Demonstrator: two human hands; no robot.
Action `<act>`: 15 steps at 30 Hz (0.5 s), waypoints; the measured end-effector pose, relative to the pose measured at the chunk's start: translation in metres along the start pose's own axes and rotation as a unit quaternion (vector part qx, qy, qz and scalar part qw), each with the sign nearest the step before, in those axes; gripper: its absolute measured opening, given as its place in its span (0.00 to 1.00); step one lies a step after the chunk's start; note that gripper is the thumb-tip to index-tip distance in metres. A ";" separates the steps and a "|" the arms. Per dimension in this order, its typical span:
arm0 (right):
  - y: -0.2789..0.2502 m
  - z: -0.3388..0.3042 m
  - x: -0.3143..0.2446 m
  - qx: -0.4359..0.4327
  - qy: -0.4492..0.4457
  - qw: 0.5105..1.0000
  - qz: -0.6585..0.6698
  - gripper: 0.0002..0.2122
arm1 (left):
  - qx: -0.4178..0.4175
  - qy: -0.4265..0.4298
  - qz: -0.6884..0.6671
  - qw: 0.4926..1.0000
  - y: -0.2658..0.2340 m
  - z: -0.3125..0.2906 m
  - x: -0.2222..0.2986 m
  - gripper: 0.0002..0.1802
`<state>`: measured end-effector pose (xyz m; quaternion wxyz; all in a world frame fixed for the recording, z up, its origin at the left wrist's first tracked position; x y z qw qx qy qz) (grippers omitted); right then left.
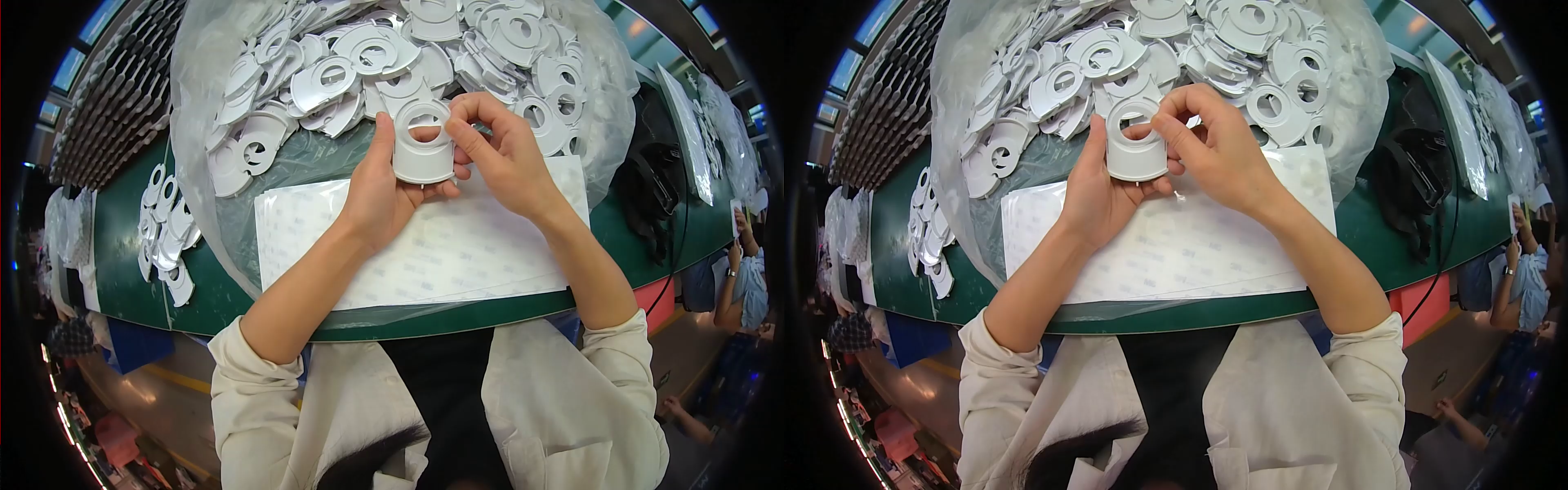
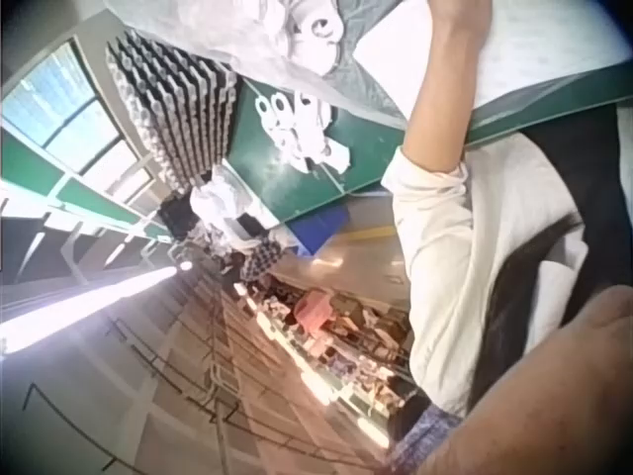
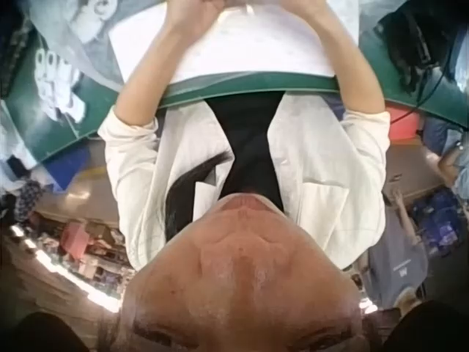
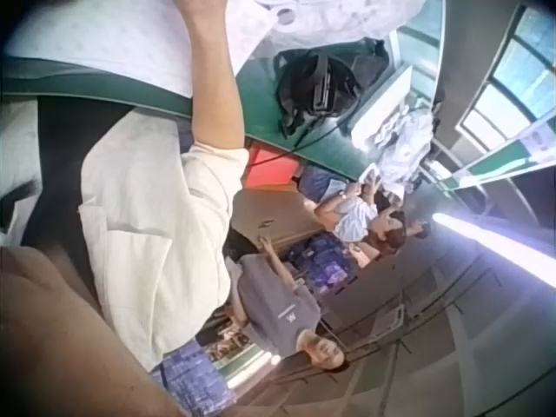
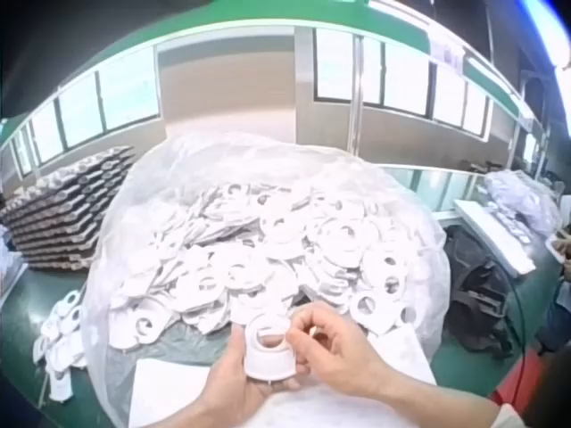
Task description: Applying small stickers to plastic circular components at an assembly station.
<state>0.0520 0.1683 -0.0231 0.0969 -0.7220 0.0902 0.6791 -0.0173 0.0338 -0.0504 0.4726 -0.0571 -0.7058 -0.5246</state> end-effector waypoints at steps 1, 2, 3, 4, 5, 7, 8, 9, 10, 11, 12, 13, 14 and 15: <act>0.000 0.000 0.000 -0.002 -0.003 1.000 -0.007 0.06 | 0.006 0.000 0.003 1.000 0.000 0.000 0.000 0.38; 0.000 -0.001 0.000 -0.004 -0.007 1.000 -0.014 0.05 | 0.011 0.000 0.006 1.000 0.000 0.000 0.000 0.38; 0.000 -0.001 0.000 -0.004 -0.008 1.000 -0.014 0.05 | 0.010 0.000 0.007 1.000 0.001 0.000 0.000 0.38; 0.001 -0.001 0.001 0.004 -0.007 1.000 -0.026 0.05 | 0.018 -0.004 0.003 1.000 0.001 0.000 0.000 0.37; 0.001 -0.001 0.001 0.012 -0.007 0.999 -0.038 0.04 | 0.026 -0.008 -0.001 1.000 0.001 0.000 0.000 0.37; 0.002 -0.001 0.001 0.020 -0.018 0.998 -0.054 0.04 | 0.017 -0.007 -0.005 1.000 -0.002 0.000 -0.001 0.37; 0.002 -0.001 0.000 0.028 -0.028 0.997 -0.070 0.04 | 0.009 -0.007 -0.010 1.000 -0.002 0.000 -0.001 0.37; 0.002 -0.002 -0.001 0.028 -0.030 0.997 -0.070 0.04 | 0.008 -0.006 -0.009 1.000 -0.001 0.000 0.000 0.37; 0.003 -0.003 -0.002 0.043 -0.043 0.993 -0.101 0.03 | 0.012 -0.009 -0.008 1.000 -0.001 -0.001 0.001 0.37; 0.002 -0.003 -0.004 0.057 -0.057 0.988 -0.133 0.03 | 0.016 -0.011 -0.007 1.000 0.000 -0.001 0.001 0.37; 0.001 -0.002 -0.002 0.057 -0.058 0.988 -0.133 0.03 | 0.016 -0.010 -0.006 1.000 0.001 -0.001 0.001 0.37; -0.002 -0.001 -0.004 0.097 -0.147 0.955 -0.237 0.04 | 0.023 -0.012 -0.004 1.000 0.001 -0.001 0.000 0.36; -0.002 -0.002 -0.006 0.135 -0.233 0.903 -0.336 0.04 | 0.030 -0.014 -0.001 0.999 0.002 -0.001 0.000 0.36; -0.002 -0.002 -0.008 0.135 -0.234 0.902 -0.336 0.04 | 0.029 -0.013 -0.001 1.000 0.003 -0.001 0.000 0.36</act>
Point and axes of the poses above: each hand's wrist, its own z-axis towards the middle knuckle, its own y-axis out of the palm, x = y × z, the point moved 2 cm from there along z, towards the middle knuckle, and after that the axes turned 13 degrees about y, right-handed, at the moved point
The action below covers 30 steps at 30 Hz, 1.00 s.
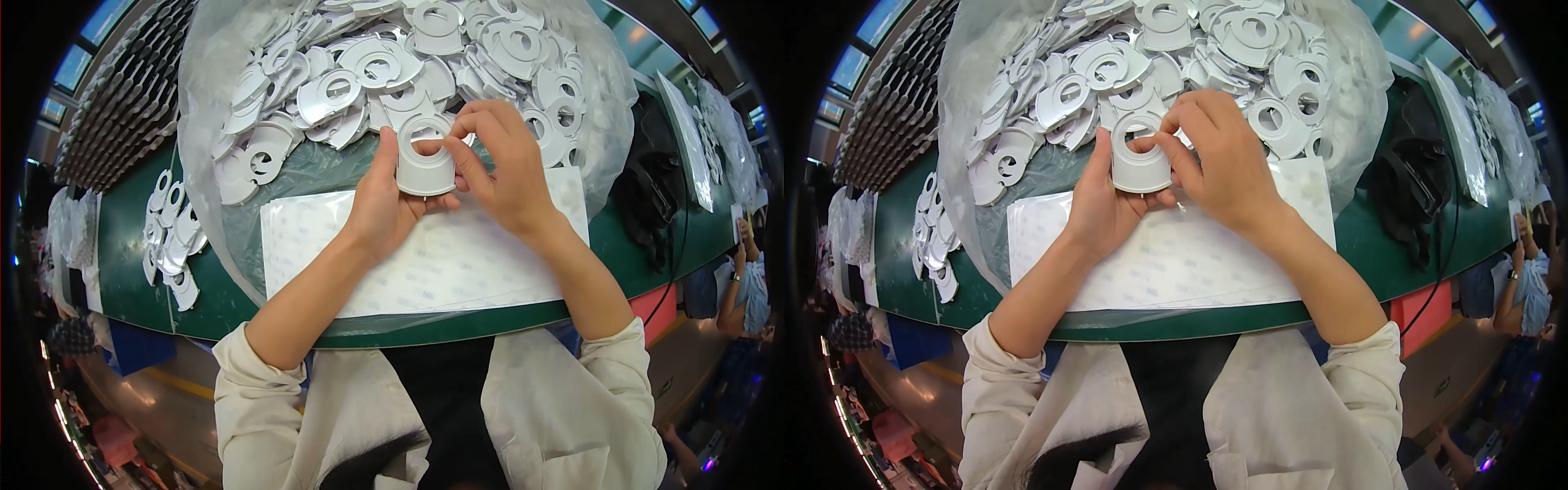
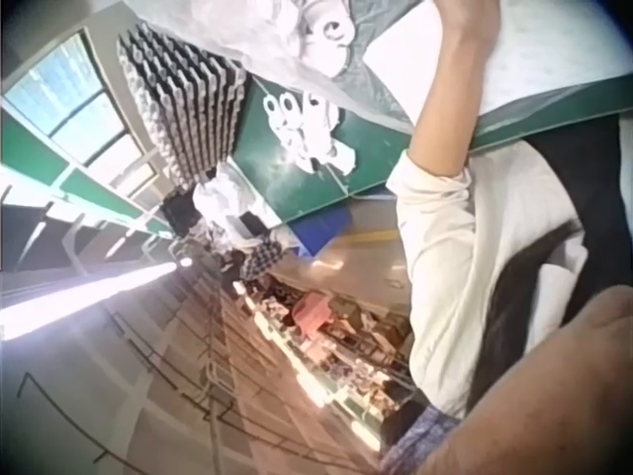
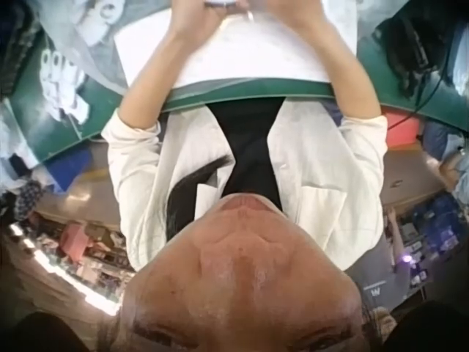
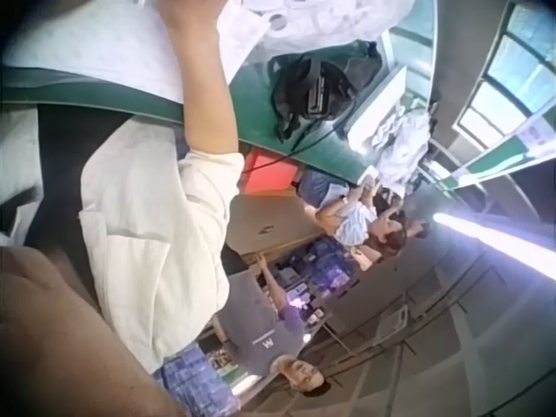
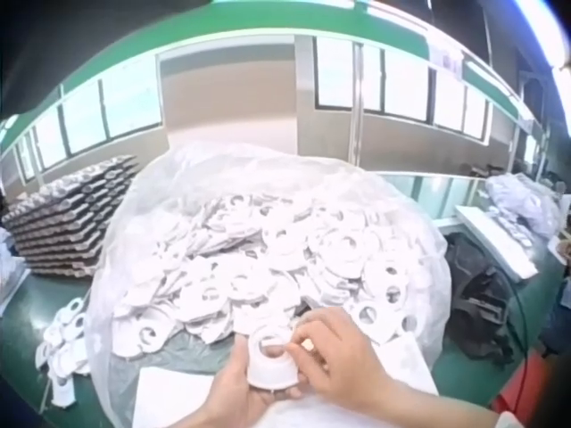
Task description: Applying small stickers to plastic circular components at an assembly station.
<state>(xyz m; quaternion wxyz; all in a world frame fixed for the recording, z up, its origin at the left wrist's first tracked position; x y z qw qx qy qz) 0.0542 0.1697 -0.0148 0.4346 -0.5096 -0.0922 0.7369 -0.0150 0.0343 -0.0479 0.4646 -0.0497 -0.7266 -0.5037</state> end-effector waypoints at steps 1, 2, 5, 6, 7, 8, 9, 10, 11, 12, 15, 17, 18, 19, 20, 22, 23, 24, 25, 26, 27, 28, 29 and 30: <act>-0.003 0.000 -0.005 0.049 -0.044 0.996 -0.056 0.05 | 0.003 0.004 0.004 1.000 0.000 -0.001 0.001 0.37; -0.005 0.000 -0.010 0.099 -0.088 0.985 -0.112 0.06 | 0.005 0.008 0.008 1.000 0.000 -0.001 0.001 0.37; -0.011 0.003 -0.014 0.102 -0.015 0.993 -0.057 0.07 | -0.024 0.015 0.032 0.999 -0.001 -0.001 0.000 0.38; -0.012 0.003 -0.014 0.102 -0.015 0.993 -0.057 0.07 | -0.025 0.016 0.032 0.999 -0.001 -0.001 0.000 0.38; -0.011 0.004 -0.009 0.038 0.094 0.994 0.039 0.08 | -0.031 0.014 0.043 0.998 0.000 0.000 0.000 0.39; -0.010 0.004 -0.004 -0.028 0.200 0.970 0.135 0.08 | -0.037 0.011 0.055 0.998 0.001 0.000 -0.001 0.39; -0.010 0.005 -0.003 -0.026 0.201 0.970 0.134 0.08 | -0.039 0.011 0.055 0.998 0.001 0.000 -0.001 0.39; -0.010 0.005 -0.001 -0.037 0.216 0.963 0.156 0.08 | -0.036 0.006 0.078 0.996 0.001 -0.001 -0.002 0.40; -0.010 0.005 0.000 -0.047 0.230 0.956 0.178 0.08 | -0.033 0.001 0.101 0.994 0.001 -0.002 -0.002 0.41; -0.011 0.005 0.000 -0.046 0.231 0.956 0.177 0.08 | -0.034 0.000 0.101 0.994 0.002 -0.003 -0.002 0.41; -0.013 0.004 0.000 -0.057 0.270 0.948 0.160 0.08 | -0.035 -0.004 0.106 0.994 0.005 -0.004 -0.002 0.42; -0.012 0.005 0.000 -0.059 0.275 0.950 0.135 0.08 | -0.058 -0.003 0.127 0.990 0.002 -0.004 -0.003 0.43; -0.013 0.006 -0.002 -0.059 0.275 0.950 0.135 0.08 | -0.057 -0.002 0.127 0.990 0.003 -0.004 -0.003 0.43; -0.013 0.006 -0.004 -0.058 0.288 0.947 0.127 0.09 | -0.061 -0.007 0.142 0.988 0.005 -0.005 -0.003 0.44; -0.012 0.005 -0.006 -0.057 0.301 0.945 0.119 0.10 | -0.064 -0.011 0.156 0.986 0.006 -0.005 -0.003 0.46; -0.010 0.004 -0.010 -0.039 0.277 0.959 0.046 0.10 | -0.067 -0.013 0.164 0.984 0.005 -0.005 -0.005 0.46; -0.010 0.003 -0.012 -0.022 0.251 0.967 -0.028 0.11 | -0.071 -0.014 0.171 0.983 0.005 -0.005 -0.005 0.47; -0.009 0.003 -0.014 -0.022 0.251 0.967 -0.027 0.11 | -0.071 -0.014 0.171 0.983 0.007 -0.005 -0.004 0.47; -0.009 0.002 -0.017 0.003 0.200 0.974 -0.110 0.15 | -0.067 -0.013 0.182 0.981 0.010 -0.005 -0.003 0.47; -0.010 0.002 -0.020 0.028 0.148 0.970 -0.191 0.18 | -0.064 -0.013 0.193 0.979 0.012 -0.005 -0.002 0.48; -0.011 0.002 -0.020 0.029 0.148 0.970 -0.192 0.18 | -0.065 -0.013 0.193 0.979 0.011 -0.004 -0.003 0.48; -0.013 0.002 -0.020 0.025 0.110 0.976 -0.185 0.18 | -0.065 -0.017 0.177 0.982 0.009 -0.003 -0.002 0.49; -0.015 0.002 -0.021 0.021 0.071 0.981 -0.179 0.18 | -0.065 -0.021 0.161 0.985 0.008 -0.002 -0.002 0.49; -0.020 0.003 -0.021 0.020 0.070 0.981 -0.177 0.18 | -0.063 -0.019 0.162 0.985 0.007 -0.002 -0.001 0.49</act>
Point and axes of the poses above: each hand's wrist, its own z-axis towards the middle knuckle, its own y-axis out of the palm, x = y × z, the point moved 2 cm from there along z, towards the middle knuckle, and after that the axes turned 13 degrees about y, right-handed, at the moved point
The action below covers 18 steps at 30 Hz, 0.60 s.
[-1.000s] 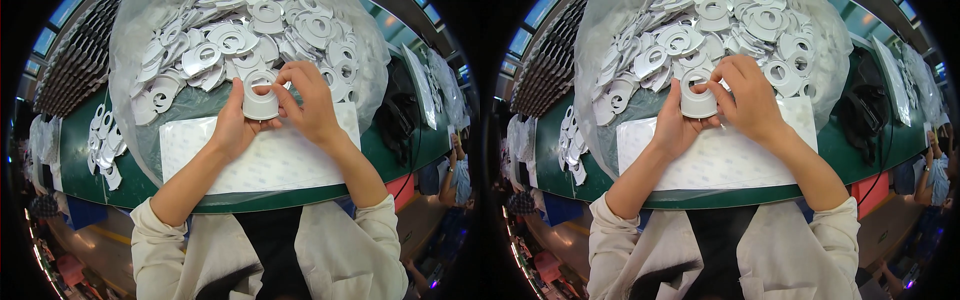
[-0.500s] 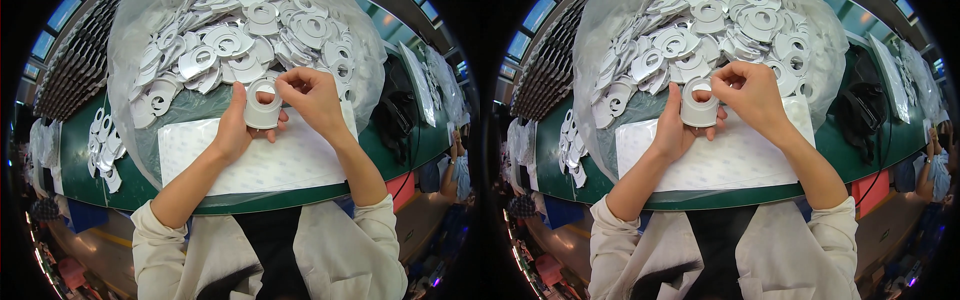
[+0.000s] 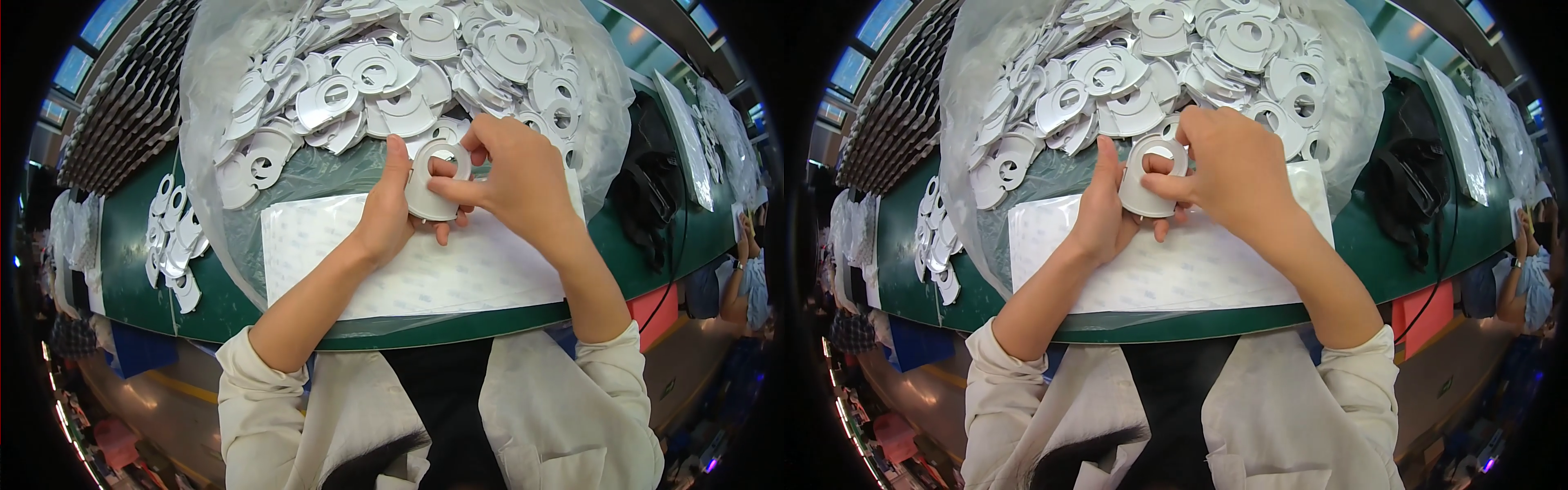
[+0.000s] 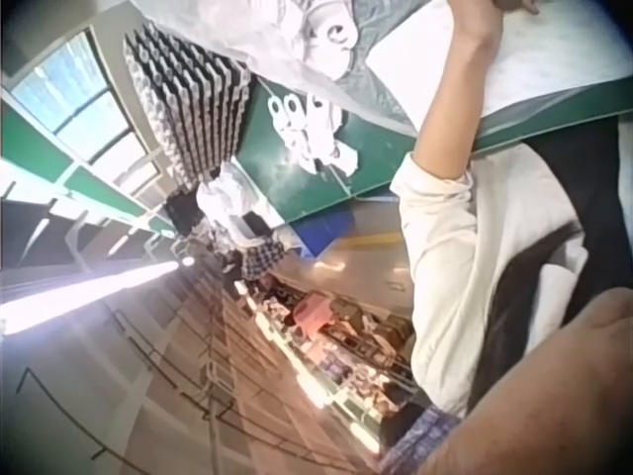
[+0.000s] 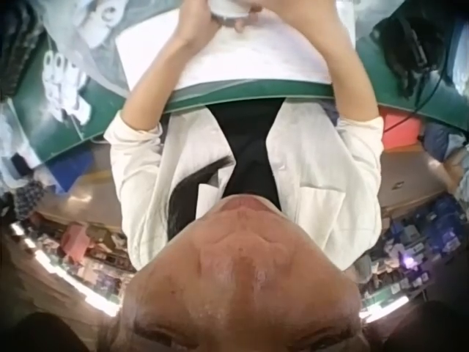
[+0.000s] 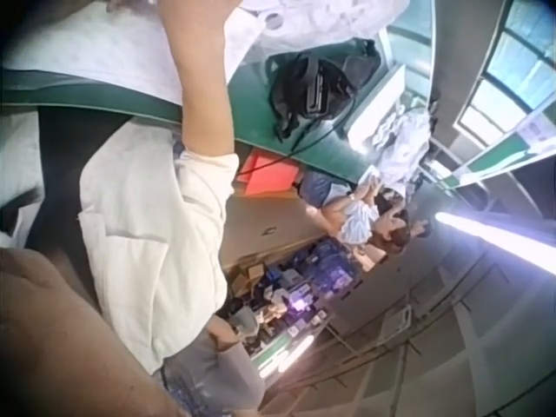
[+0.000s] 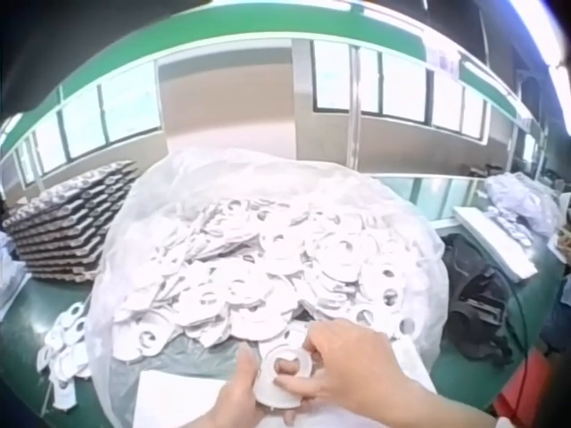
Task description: Applying small stickers to plastic circular components at an assembly station.
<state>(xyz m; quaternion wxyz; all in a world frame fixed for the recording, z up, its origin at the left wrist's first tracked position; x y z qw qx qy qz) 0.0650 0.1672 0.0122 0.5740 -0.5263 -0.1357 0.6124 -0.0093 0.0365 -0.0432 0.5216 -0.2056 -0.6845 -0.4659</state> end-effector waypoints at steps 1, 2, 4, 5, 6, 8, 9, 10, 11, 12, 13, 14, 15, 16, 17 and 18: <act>-0.005 0.001 0.002 -0.063 0.022 0.997 0.033 0.15 | -0.004 -0.010 -0.010 1.000 0.000 0.000 0.000 0.49; -0.008 0.002 0.003 -0.127 0.043 0.989 0.066 0.13 | -0.007 -0.019 -0.019 1.000 -0.001 -0.001 0.000 0.49; -0.014 0.005 0.009 -0.170 0.063 0.978 0.099 0.12 | -0.011 -0.025 -0.026 0.999 -0.002 -0.001 -0.002 0.48; -0.015 0.005 0.011 -0.212 0.084 0.965 0.131 0.11 | -0.018 -0.032 -0.034 0.999 -0.001 -0.001 -0.003 0.48; -0.016 0.005 0.012 -0.211 0.084 0.965 0.130 0.11 | -0.019 -0.032 -0.034 0.999 -0.001 -0.001 -0.002 0.48; -0.013 0.004 0.016 -0.205 0.096 0.966 0.128 0.07 | -0.018 -0.046 -0.042 0.998 0.000 -0.002 -0.001 0.46; -0.010 0.002 0.015 -0.206 0.095 0.965 0.128 0.07 | -0.016 -0.046 -0.042 0.998 0.000 -0.002 -0.002 0.46; -0.008 0.001 0.012 -0.178 0.089 0.973 0.118 0.06 | -0.019 -0.039 -0.040 0.998 -0.001 -0.002 -0.002 0.45; -0.007 0.000 0.010 -0.149 0.081 0.980 0.108 0.05 | -0.022 -0.031 -0.039 0.999 -0.002 -0.003 -0.003 0.44; -0.005 0.000 0.009 -0.152 0.080 0.979 0.110 0.05 | -0.018 -0.031 -0.038 0.999 -0.002 -0.003 -0.001 0.44; -0.005 -0.001 0.006 -0.126 0.069 0.984 0.104 0.05 | 0.007 -0.035 -0.024 0.999 -0.001 -0.004 0.003 0.42; -0.005 -0.002 0.004 -0.101 0.057 0.988 0.098 0.05 | 0.032 -0.038 -0.010 0.999 0.000 -0.005 0.009 0.41; -0.005 -0.003 0.001 -0.107 0.055 0.987 0.102 0.05 | 0.052 -0.021 0.013 0.998 0.003 -0.008 0.019 0.40; -0.005 -0.002 -0.002 -0.061 0.007 0.993 0.105 0.06 | 0.055 0.041 0.064 0.996 0.000 -0.011 0.031 0.38; -0.008 -0.001 -0.003 -0.010 -0.039 0.994 0.103 0.06 | 0.053 0.103 0.113 0.987 -0.004 -0.013 0.044 0.37; -0.008 -0.003 -0.006 -0.012 -0.037 0.994 0.105 0.06 | 0.066 0.182 0.200 0.961 -0.013 -0.018 0.060 0.35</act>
Point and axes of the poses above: each hand's wrist, its own z-axis towards the middle knuckle, its own y-axis out of the palm, x = y × z, the point moved 2 cm from there along z, towards the middle knuckle, and after that the axes turned 13 degrees about y, right-handed, at the moved point
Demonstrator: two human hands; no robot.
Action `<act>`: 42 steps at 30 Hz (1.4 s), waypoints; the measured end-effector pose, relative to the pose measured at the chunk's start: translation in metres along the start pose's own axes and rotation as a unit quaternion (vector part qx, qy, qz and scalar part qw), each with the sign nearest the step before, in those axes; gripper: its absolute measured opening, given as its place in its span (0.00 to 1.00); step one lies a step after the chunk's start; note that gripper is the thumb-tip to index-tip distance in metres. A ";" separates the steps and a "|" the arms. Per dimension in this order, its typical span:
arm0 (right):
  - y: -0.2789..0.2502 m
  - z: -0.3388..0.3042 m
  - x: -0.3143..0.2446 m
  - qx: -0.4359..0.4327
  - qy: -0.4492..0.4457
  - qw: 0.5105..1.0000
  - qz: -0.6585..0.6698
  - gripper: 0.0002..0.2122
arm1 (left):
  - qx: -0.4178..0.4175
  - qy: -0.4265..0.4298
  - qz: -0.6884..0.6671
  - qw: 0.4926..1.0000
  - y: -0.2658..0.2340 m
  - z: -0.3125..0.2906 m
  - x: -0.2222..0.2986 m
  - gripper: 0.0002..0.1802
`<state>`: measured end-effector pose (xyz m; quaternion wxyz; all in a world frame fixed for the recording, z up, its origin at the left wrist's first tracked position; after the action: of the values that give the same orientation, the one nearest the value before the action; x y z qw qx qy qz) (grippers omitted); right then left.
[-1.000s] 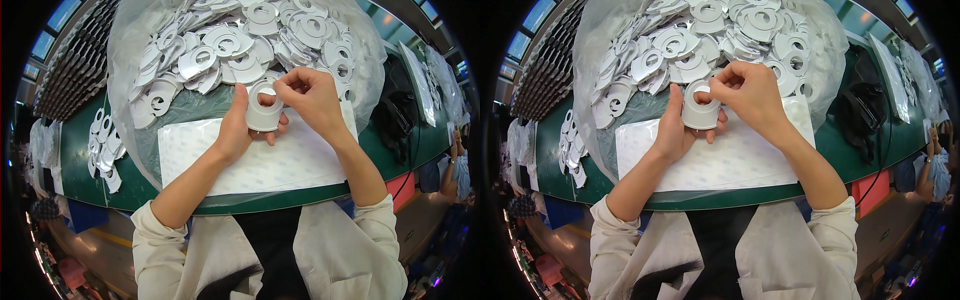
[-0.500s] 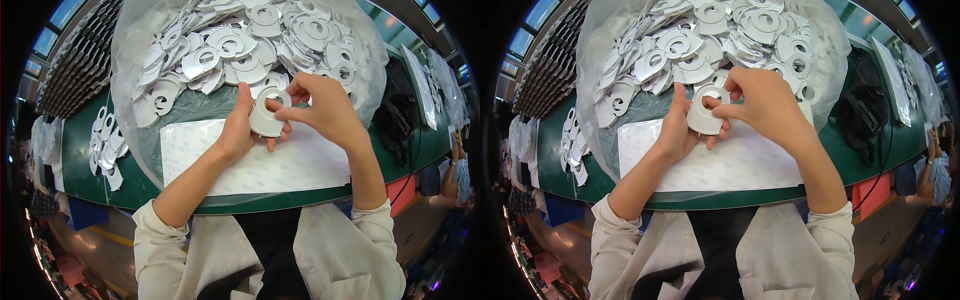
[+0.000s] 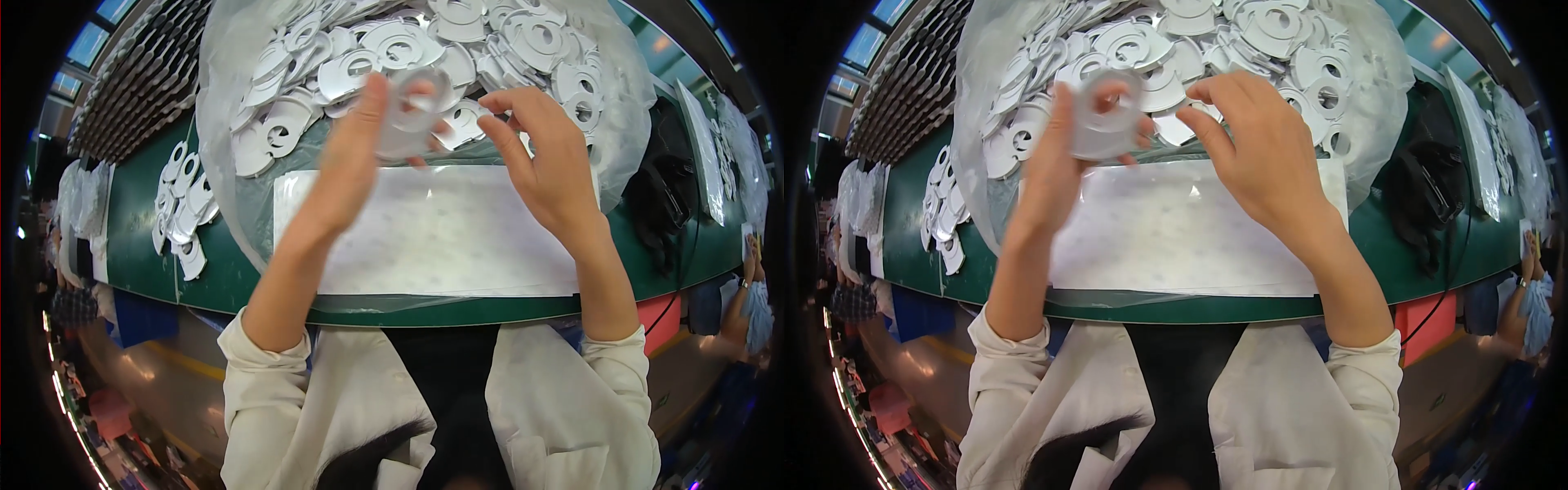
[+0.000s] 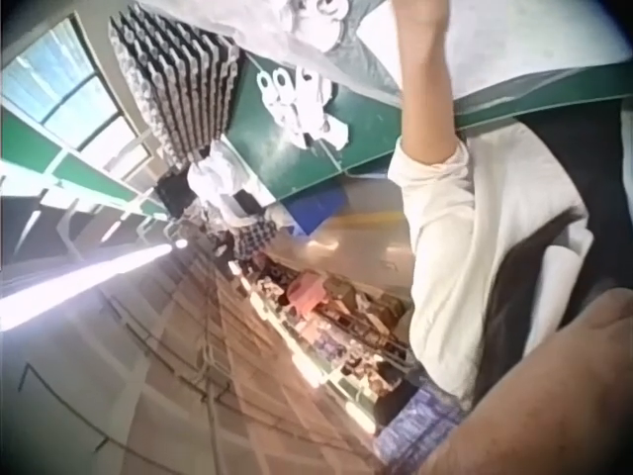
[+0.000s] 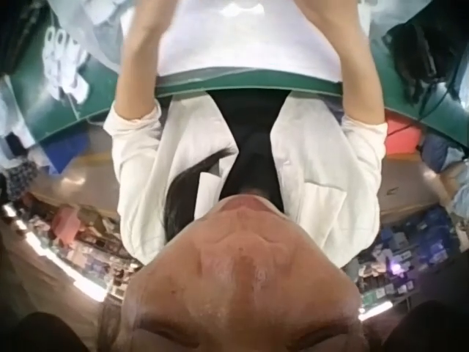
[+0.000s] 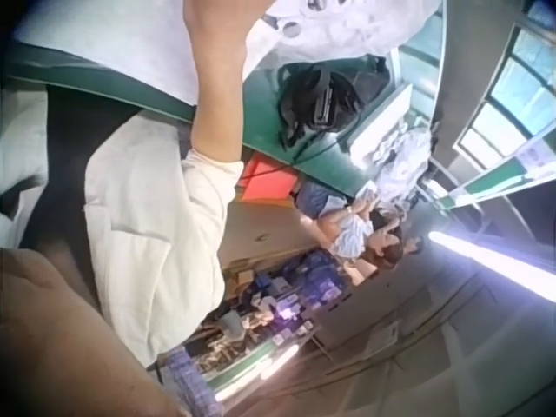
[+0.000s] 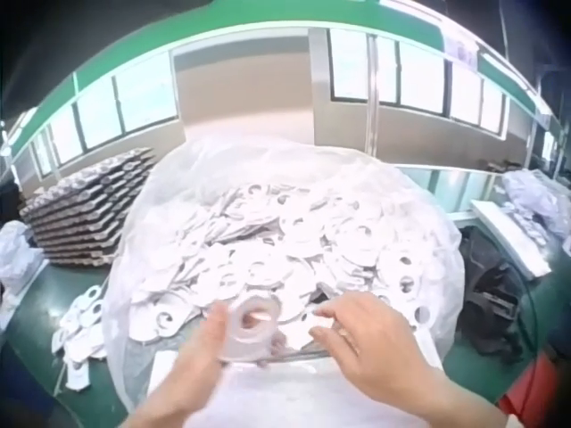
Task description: Applying small stickers to plastic circular components at an assembly station.
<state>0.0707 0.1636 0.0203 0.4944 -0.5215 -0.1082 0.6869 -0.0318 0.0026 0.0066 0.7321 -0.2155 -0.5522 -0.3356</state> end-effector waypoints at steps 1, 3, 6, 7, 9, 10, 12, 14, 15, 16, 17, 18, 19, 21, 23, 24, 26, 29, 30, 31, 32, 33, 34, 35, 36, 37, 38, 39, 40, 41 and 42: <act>0.001 -0.003 0.001 -0.003 0.000 1.000 0.003 0.06 | 0.012 0.084 0.087 0.993 -0.017 0.000 0.013 0.32; 0.000 -0.009 0.000 -0.058 -0.075 0.995 -0.036 0.07 | 0.123 0.226 0.262 0.930 -0.048 -0.010 0.040 0.28; -0.001 -0.023 -0.005 -0.262 -0.075 0.961 -0.038 0.07 | 0.209 0.127 0.633 0.735 -0.092 -0.040 0.077 0.30; -0.003 -0.025 -0.010 -0.263 -0.082 0.961 -0.035 0.07 | 0.228 0.065 0.714 0.658 -0.111 -0.053 0.080 0.31; 0.001 -0.033 -0.020 -0.385 -0.088 0.917 -0.043 0.06 | 0.225 -0.010 0.755 0.616 -0.148 -0.077 0.082 0.32; 0.001 -0.036 -0.025 -0.401 -0.091 0.909 -0.066 0.07 | 0.217 -0.082 0.783 0.577 -0.163 -0.087 0.080 0.33; 0.001 -0.040 -0.032 -0.397 -0.100 0.909 -0.073 0.07 | 0.199 -0.027 0.819 0.537 -0.183 -0.098 0.070 0.33; 0.001 -0.041 -0.036 -0.402 -0.096 0.903 -0.114 0.09 | 0.192 0.057 0.828 0.524 -0.176 -0.092 0.068 0.31; 0.003 -0.041 -0.036 -0.402 -0.104 0.903 -0.112 0.09 | 0.197 0.055 0.830 0.519 -0.166 -0.084 0.069 0.31; 0.004 -0.042 -0.034 -0.398 -0.097 0.905 -0.118 0.09 | 0.185 0.093 0.804 0.557 -0.154 -0.074 0.070 0.28; 0.004 -0.043 -0.031 -0.392 -0.087 0.907 -0.126 0.09 | 0.170 0.133 0.775 0.594 -0.143 -0.062 0.067 0.25; 0.005 -0.045 -0.029 -0.391 -0.093 0.907 -0.125 0.09 | 0.167 0.154 0.746 0.626 -0.133 -0.051 0.061 0.22; 0.006 -0.046 -0.028 -0.388 -0.076 0.911 -0.113 0.09 | 0.164 0.175 0.716 0.655 -0.126 -0.040 0.056 0.19; 0.006 -0.045 -0.029 -0.385 -0.067 0.915 -0.101 0.09 | 0.121 0.206 0.654 0.718 -0.120 -0.019 0.043 0.16; 0.007 -0.043 -0.028 -0.395 -0.040 0.912 -0.099 0.09 | 0.099 0.192 0.671 0.710 -0.120 0.003 0.027 0.15; 0.008 -0.041 -0.027 -0.394 -0.042 0.913 -0.098 0.09 | 0.075 0.176 0.685 0.703 -0.121 0.014 0.018 0.14; 0.009 -0.039 -0.027 -0.418 -0.009 0.906 -0.073 0.09 | 0.090 0.163 0.695 0.695 -0.131 0.036 0.008 0.14; 0.013 -0.039 -0.024 -0.425 -0.008 0.905 -0.038 0.09 | 0.065 0.092 0.741 0.662 -0.145 0.065 -0.013 0.15; 0.013 -0.037 -0.024 -0.425 -0.015 0.904 -0.037 0.09 | 0.027 0.033 0.773 0.632 -0.148 0.070 -0.021 0.16; 0.012 -0.037 -0.023 -0.428 -0.006 0.903 -0.034 0.10 | 0.029 0.032 0.775 0.631 -0.142 0.075 -0.020 0.16; 0.012 -0.036 -0.022 -0.431 0.001 0.902 -0.029 0.10 | 0.051 -0.001 0.747 0.663 -0.134 0.081 -0.014 0.18; 0.012 -0.038 -0.022 -0.434 -0.005 0.901 -0.027 0.10 | 0.073 -0.033 0.717 0.692 -0.129 0.085 -0.013 0.20; 0.012 -0.039 -0.025 -0.430 -0.017 0.902 -0.028 0.10 | 0.084 -0.040 0.722 0.685 -0.130 0.083 -0.011 0.20; 0.012 -0.040 -0.025 -0.425 -0.022 0.904 -0.031 0.10 | 0.106 -0.032 0.714 0.692 -0.131 0.086 -0.014 0.22; 0.013 -0.040 -0.026 -0.428 -0.030 0.903 -0.029 0.10 | 0.128 -0.024 0.705 0.697 -0.133 0.088 -0.015 0.24; 0.012 -0.040 -0.026 -0.425 -0.024 0.905 -0.025 0.10 | 0.131 -0.026 0.706 0.695 -0.134 0.089 -0.015 0.24; 0.012 -0.040 -0.027 -0.421 -0.017 0.907 -0.022 0.10 | 0.128 -0.024 0.709 0.694 -0.135 0.090 -0.015 0.26; 0.012 -0.041 -0.029 -0.422 -0.021 0.906 -0.020 0.10 | 0.125 -0.021 0.711 0.692 -0.136 0.090 -0.015 0.27; 0.012 -0.041 -0.030 -0.419 -0.021 0.908 -0.024 0.10 | 0.126 -0.021 0.712 0.691 -0.136 0.090 -0.013 0.27; 0.011 -0.041 -0.032 -0.415 -0.020 0.909 -0.027 0.11 | 0.118 -0.018 0.723 0.680 -0.135 0.090 -0.012 0.29; 0.010 -0.041 -0.035 -0.415 -0.023 0.909 -0.026 0.11 | 0.109 -0.015 0.735 0.669 -0.136 0.090 -0.010 0.31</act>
<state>0.0975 0.1160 0.0169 0.2490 -0.6608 -0.4080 0.5786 -0.1921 -0.0258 0.0167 0.7515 -0.4755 -0.2590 0.3768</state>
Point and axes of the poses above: each hand's wrist, its own z-axis towards the middle knuckle, its own y-axis out of the palm, x = y × z, the point moved 2 cm from there along z, towards the middle knuckle, and after that the axes turned 13 degrees about y, right-handed, at the moved point
